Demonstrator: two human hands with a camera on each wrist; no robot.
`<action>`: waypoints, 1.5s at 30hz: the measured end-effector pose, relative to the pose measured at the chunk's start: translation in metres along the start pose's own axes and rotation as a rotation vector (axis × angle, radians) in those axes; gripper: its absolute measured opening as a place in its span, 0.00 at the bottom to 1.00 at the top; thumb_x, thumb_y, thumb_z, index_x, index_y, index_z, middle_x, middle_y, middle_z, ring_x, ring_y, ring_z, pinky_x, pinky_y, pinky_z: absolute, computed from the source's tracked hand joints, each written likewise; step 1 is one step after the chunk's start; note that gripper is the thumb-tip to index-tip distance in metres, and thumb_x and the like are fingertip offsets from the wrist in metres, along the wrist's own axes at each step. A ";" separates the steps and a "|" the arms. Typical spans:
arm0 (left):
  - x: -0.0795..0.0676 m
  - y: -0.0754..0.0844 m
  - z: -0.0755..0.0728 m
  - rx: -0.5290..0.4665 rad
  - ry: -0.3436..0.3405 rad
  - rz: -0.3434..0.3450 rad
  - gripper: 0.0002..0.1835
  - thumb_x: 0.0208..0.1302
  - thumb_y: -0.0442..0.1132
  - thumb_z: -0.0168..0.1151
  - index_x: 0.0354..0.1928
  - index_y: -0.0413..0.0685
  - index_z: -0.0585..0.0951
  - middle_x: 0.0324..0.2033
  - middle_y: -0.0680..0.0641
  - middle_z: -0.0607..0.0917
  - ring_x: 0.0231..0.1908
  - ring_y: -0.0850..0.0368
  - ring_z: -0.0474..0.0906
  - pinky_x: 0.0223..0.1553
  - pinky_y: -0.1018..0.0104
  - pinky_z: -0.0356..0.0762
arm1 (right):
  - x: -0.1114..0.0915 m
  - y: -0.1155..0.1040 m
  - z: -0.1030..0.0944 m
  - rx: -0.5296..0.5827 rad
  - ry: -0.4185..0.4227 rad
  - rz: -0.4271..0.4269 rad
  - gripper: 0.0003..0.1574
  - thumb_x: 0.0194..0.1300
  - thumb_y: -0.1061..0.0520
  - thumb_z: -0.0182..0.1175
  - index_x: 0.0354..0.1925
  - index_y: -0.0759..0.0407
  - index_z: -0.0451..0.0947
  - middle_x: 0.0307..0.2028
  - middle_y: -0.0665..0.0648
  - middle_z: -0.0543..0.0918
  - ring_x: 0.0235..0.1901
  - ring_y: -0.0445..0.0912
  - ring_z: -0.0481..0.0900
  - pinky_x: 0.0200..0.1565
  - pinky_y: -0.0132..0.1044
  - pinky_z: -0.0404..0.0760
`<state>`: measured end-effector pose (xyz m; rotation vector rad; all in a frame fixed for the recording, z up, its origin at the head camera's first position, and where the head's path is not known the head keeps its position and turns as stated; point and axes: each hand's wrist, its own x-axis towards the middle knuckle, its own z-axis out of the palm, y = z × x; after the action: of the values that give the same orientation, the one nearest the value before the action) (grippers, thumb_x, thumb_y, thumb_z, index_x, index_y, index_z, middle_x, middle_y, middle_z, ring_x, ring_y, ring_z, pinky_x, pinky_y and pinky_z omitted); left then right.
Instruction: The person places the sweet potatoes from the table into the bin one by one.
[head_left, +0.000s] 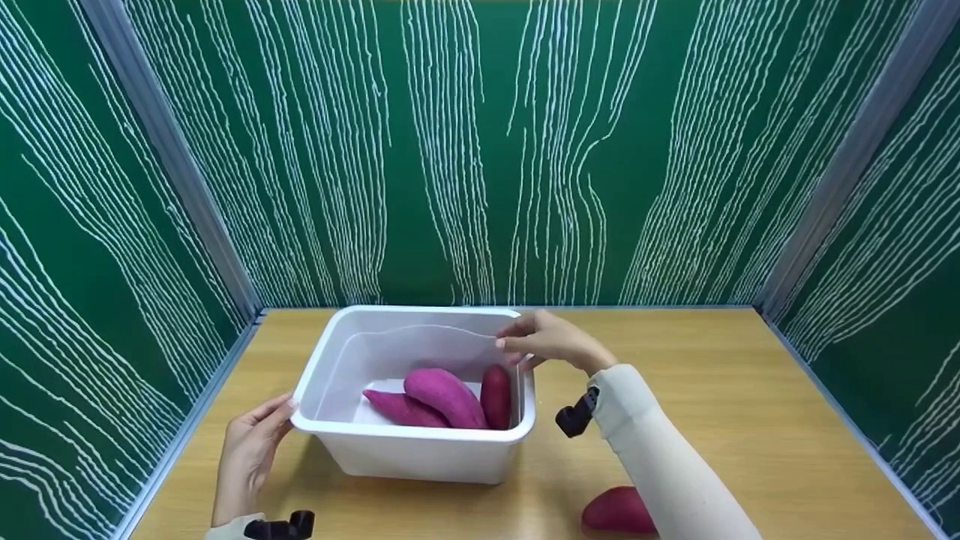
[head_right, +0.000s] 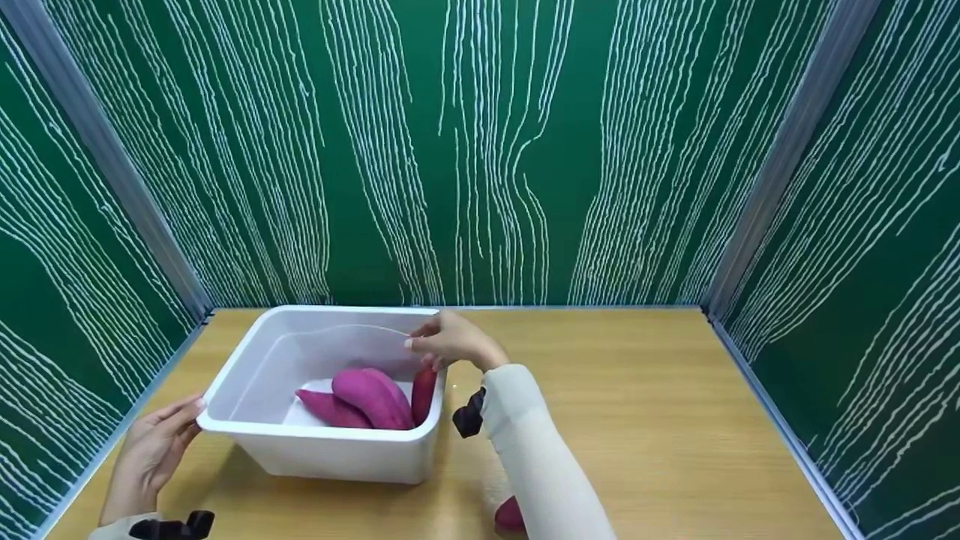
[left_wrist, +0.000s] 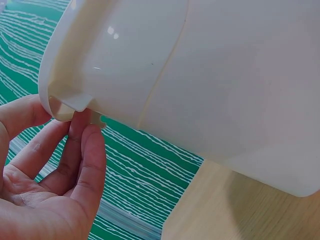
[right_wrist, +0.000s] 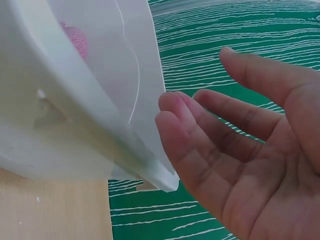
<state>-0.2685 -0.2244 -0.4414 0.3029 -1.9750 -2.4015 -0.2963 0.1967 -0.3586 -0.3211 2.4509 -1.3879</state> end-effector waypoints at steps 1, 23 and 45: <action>0.000 0.000 0.000 -0.001 0.001 -0.002 0.14 0.63 0.31 0.63 0.26 0.62 0.86 0.30 0.62 0.86 0.38 0.67 0.82 0.46 0.73 0.80 | 0.000 0.001 -0.001 0.000 0.001 -0.003 0.26 0.64 0.50 0.63 0.55 0.63 0.77 0.50 0.62 0.82 0.42 0.55 0.84 0.40 0.41 0.86; 0.001 0.001 -0.001 0.028 -0.003 -0.007 0.11 0.61 0.34 0.65 0.29 0.63 0.86 0.33 0.63 0.85 0.40 0.67 0.81 0.47 0.73 0.80 | -0.013 0.023 -0.021 -0.006 0.057 0.027 0.26 0.63 0.48 0.62 0.53 0.63 0.78 0.44 0.64 0.84 0.38 0.51 0.82 0.40 0.41 0.85; 0.000 0.000 -0.001 0.022 0.006 0.004 0.09 0.61 0.33 0.65 0.31 0.58 0.87 0.33 0.60 0.86 0.39 0.65 0.82 0.46 0.72 0.81 | -0.037 0.055 -0.035 -0.055 0.027 0.011 0.31 0.62 0.41 0.63 0.56 0.58 0.77 0.46 0.58 0.83 0.43 0.52 0.80 0.43 0.42 0.84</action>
<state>-0.2686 -0.2255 -0.4418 0.3063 -1.9989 -2.3756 -0.2775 0.2648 -0.3836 -0.3025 2.5123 -1.3303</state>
